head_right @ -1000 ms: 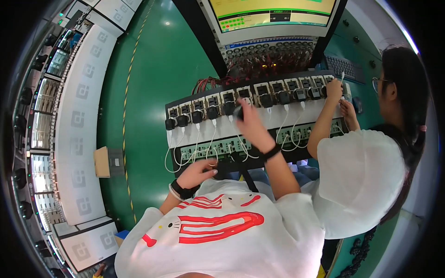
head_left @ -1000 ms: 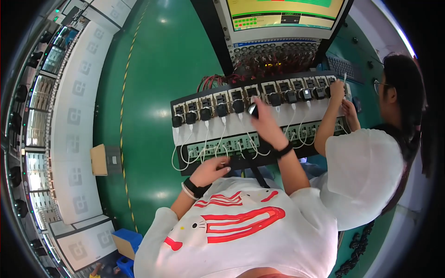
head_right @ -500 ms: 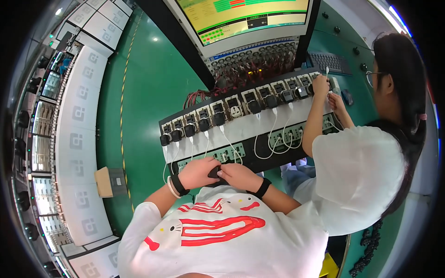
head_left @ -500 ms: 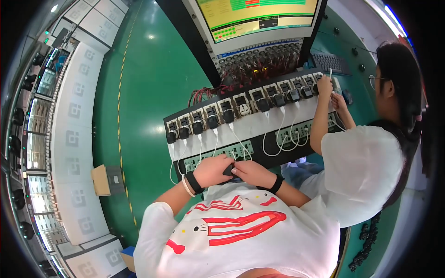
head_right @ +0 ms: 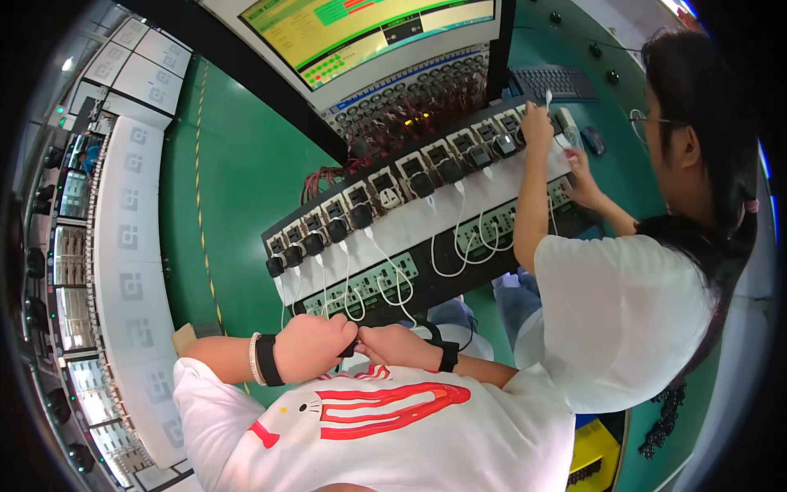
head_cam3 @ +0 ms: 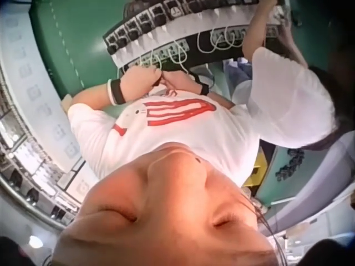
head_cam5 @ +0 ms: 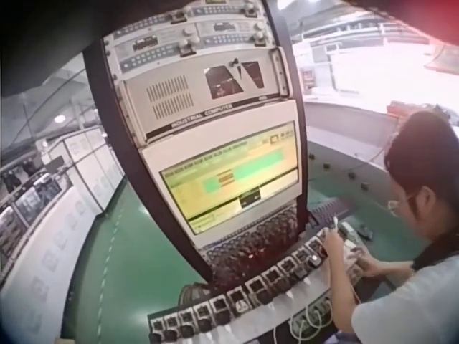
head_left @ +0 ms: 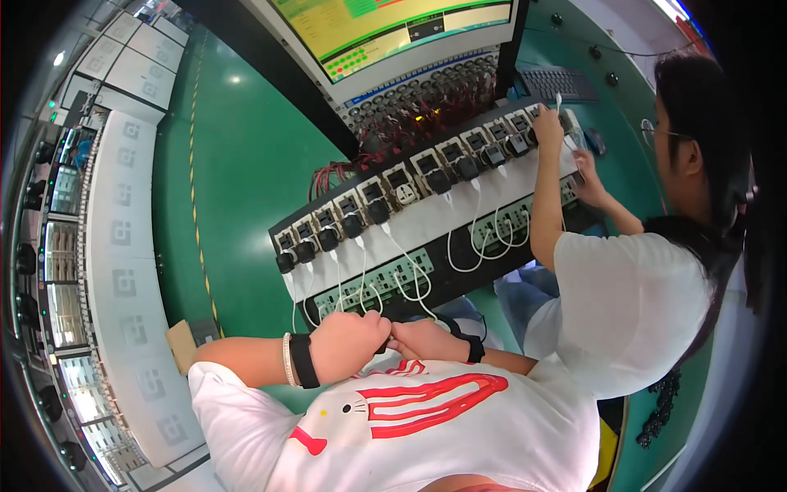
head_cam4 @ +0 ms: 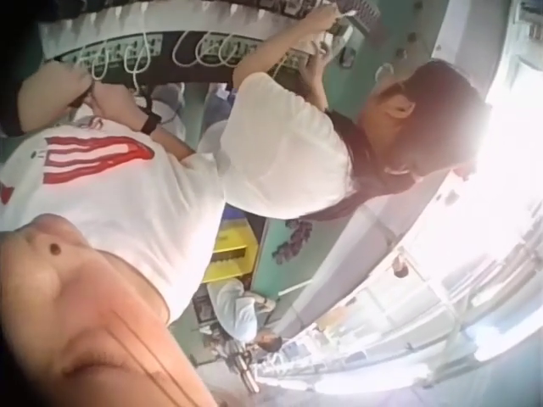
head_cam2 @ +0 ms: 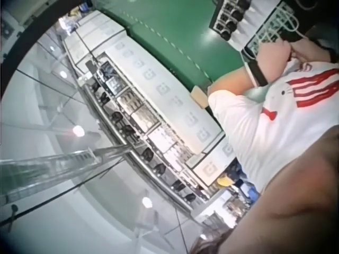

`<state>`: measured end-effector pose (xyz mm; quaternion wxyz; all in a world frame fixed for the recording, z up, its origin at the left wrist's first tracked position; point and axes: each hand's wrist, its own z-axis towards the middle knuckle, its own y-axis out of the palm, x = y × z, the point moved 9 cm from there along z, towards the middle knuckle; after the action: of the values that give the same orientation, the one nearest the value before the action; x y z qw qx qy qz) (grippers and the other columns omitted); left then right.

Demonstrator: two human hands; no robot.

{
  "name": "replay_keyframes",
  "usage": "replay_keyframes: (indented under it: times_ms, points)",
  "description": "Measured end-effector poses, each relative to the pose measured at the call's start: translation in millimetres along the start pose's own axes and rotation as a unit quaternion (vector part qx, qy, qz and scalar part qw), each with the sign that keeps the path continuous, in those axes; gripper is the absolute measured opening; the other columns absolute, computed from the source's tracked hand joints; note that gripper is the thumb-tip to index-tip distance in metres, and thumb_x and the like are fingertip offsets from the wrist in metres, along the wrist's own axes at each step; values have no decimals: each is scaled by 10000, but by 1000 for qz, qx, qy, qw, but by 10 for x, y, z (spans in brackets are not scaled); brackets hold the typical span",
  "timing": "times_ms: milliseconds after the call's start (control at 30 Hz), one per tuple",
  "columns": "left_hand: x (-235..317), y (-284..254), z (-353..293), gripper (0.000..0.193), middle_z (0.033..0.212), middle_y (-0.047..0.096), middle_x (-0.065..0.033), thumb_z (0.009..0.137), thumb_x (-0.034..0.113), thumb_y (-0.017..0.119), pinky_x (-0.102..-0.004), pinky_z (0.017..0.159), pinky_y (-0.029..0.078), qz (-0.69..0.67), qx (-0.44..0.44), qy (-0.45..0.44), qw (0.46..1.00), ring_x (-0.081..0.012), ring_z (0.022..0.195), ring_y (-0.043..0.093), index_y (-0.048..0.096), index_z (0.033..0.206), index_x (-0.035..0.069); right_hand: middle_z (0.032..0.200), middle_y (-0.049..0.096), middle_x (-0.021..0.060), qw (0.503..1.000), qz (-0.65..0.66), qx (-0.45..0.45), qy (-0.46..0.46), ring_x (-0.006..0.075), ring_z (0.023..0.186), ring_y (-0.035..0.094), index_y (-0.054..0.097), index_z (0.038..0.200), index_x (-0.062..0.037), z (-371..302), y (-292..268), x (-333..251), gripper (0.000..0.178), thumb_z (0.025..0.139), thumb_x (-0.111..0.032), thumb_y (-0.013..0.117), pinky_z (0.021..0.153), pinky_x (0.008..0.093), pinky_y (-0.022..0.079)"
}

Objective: The person plugs power adapters into a testing rack, connects USB cables to them, and then unplugs the cables and adapters, placing the adapters onto a table.

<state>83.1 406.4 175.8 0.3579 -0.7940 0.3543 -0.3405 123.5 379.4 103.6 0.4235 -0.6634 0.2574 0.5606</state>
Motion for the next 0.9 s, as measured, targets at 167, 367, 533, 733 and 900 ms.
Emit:
replay_keyframes:
  times_ms: [167, 367, 533, 733, 900]
  points:
    - [19, -91, 50, 347, 832, 564, -125, 658, 143, 713, -394, 546, 514, -31, -39, 24, 998, -291, 676, 630, 513, 918, 34, 685, 579, 165, 1000, -21, -4, 12, 379, 646, 592, 480, 904, -45, -44, 2, 17, 218, 905, -247, 561, 558, 447, 466]
    - [-269, -109, 60, 264, 753, 544, -168, 685, 132, 678, -430, 548, 503, -55, -45, 11, 997, -327, 680, 620, 511, 857, 22, 691, 576, 173, 994, 26, 89, 49, 374, 670, 596, 500, 906, -32, -207, -204, 275, 197, 918, -226, 529, 575, 438, 468]
    - [-1839, -1110, -364, 345, 887, 550, -184, 708, 132, 715, -457, 675, 472, 93, 249, -186, 946, -391, 811, 569, 494, 936, -3, 745, 586, 194, 959, -3, 189, 212, 383, 743, 600, 506, 886, 1, -751, -359, 1077, 208, 949, -196, 478, 620, 394, 468]
    - [-1391, -10, 1339, 374, 1090, 504, -185, 748, 136, 654, -421, 843, 464, -143, 173, -45, 973, -377, 969, 548, 511, 1073, 18, 858, 628, 198, 930, 36, 329, 160, 345, 819, 619, 569, 999, 17, -193, -849, 1403, 208, 962, -161, 466, 719, 345, 481]
    - [-1338, 454, 2147, 475, 1209, 492, -118, 696, 126, 674, -441, 879, 411, 55, 301, -33, 951, -329, 1068, 485, 539, 1151, 114, 851, 604, 232, 933, -62, 331, 131, 415, 820, 581, 562, 1027, 14, 146, -1018, 1435, 191, 929, -125, 473, 718, 435, 466]
